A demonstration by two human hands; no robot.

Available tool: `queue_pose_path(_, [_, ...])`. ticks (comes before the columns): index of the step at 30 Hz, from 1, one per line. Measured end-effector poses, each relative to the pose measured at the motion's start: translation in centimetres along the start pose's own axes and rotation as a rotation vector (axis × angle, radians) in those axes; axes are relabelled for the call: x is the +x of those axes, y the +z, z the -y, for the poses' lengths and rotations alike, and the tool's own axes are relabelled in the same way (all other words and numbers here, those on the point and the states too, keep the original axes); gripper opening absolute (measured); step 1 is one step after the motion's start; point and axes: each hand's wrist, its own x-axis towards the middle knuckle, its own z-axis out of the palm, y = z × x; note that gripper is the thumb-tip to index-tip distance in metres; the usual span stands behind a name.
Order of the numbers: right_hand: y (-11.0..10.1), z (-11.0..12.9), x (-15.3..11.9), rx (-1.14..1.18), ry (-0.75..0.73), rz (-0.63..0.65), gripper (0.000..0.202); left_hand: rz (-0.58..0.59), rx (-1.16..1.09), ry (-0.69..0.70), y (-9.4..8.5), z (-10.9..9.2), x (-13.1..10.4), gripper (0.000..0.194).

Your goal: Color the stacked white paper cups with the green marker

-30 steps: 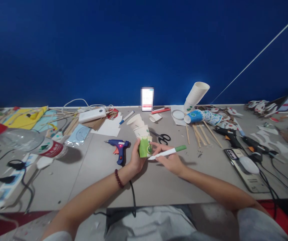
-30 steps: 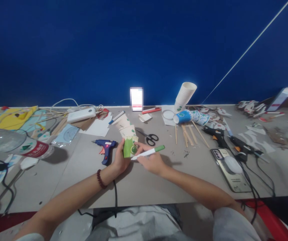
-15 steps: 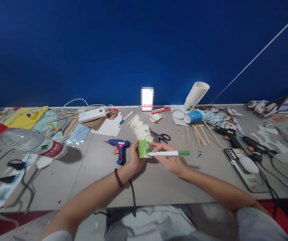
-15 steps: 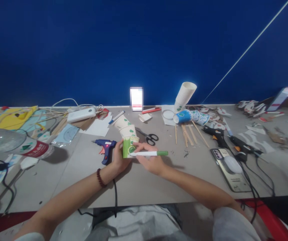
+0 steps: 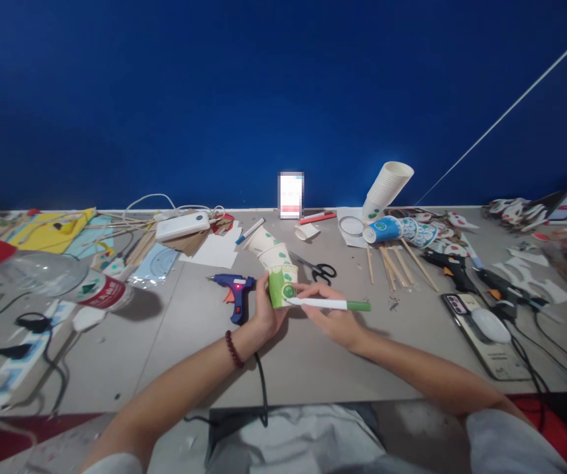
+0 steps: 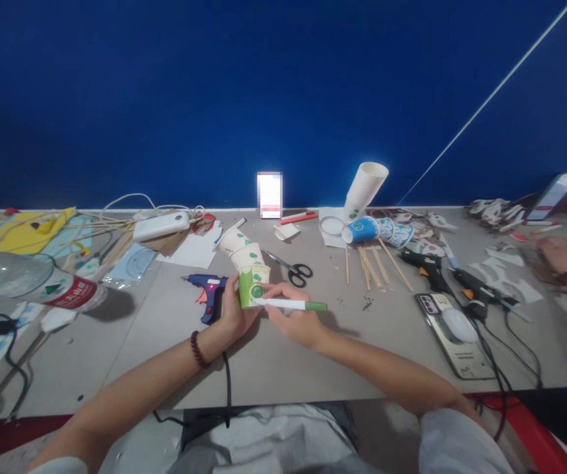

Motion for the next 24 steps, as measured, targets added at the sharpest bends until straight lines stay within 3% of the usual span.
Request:
queue_pose_path(16, [-0.07, -0.01, -0.21, -0.033, 0.004, 0.047, 0.003, -0.019, 0.02, 0.046, 0.25, 0.05, -0.32, 0.038])
queue_pose_path(24, [0.04, 0.4, 0.16, -0.009, 0.036, -0.023, 0.007, -0.022, 0.019, 0.01, 0.07, -0.02, -0.37, 0.038])
